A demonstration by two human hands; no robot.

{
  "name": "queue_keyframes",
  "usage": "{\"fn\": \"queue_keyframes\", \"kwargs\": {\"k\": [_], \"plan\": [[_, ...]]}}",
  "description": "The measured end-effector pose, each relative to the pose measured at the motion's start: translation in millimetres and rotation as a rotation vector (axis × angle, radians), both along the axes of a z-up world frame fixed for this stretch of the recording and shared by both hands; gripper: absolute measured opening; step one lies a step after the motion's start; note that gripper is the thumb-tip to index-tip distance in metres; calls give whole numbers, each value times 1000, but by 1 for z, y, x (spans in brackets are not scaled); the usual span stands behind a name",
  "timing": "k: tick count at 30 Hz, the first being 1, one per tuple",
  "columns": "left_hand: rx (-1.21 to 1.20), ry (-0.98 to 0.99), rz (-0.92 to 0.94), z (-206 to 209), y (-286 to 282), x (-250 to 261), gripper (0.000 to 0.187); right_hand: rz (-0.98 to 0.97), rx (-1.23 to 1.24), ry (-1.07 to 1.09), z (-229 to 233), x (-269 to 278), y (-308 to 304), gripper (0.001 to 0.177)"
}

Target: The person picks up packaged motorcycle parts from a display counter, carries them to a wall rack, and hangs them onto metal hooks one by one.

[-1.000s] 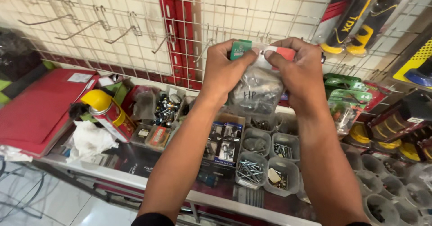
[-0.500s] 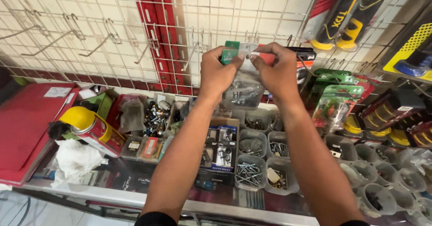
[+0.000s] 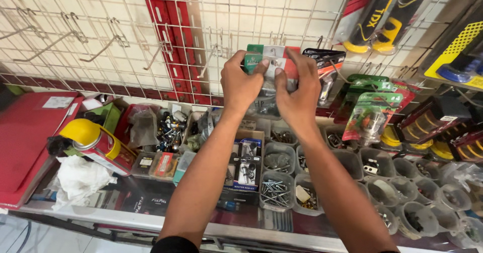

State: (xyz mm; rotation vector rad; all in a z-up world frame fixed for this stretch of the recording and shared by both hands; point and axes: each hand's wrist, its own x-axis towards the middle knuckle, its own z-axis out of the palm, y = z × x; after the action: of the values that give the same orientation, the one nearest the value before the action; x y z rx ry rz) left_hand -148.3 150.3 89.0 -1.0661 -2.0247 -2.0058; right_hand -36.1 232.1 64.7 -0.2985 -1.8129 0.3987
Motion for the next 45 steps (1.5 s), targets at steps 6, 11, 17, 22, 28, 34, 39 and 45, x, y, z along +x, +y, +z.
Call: {"fn": "queue_keyframes", "kwargs": {"k": [6,11,17,22,28,34,39,45], "plan": [[16,-33,-11,-2,-1,2,25,1,31,-69,-23,14,-20,72],[156,94,38,-19,3,5,34,27,-15,-118,-39,23,-35,81],[63,207,7,-64,-16,23,63,54,-106,-157,-49,32,-41,91],[-85,137,-81,-96,-40,31,69,90,-95,-175,-58,45,-45,93],[-205,178,-2,-121,-74,47,63,157,-210,-235,-76,64,-63,95],[-287,225,50,-121,-117,76,52,253,-344,-302,-99,78,-81,98],[-462,487,274,-119,-149,105,67,295,-266,-541,-99,88,-95,79],[-671,429,509,-144,-202,152,61,512,-131,-585,-113,101,-128,66]]}}
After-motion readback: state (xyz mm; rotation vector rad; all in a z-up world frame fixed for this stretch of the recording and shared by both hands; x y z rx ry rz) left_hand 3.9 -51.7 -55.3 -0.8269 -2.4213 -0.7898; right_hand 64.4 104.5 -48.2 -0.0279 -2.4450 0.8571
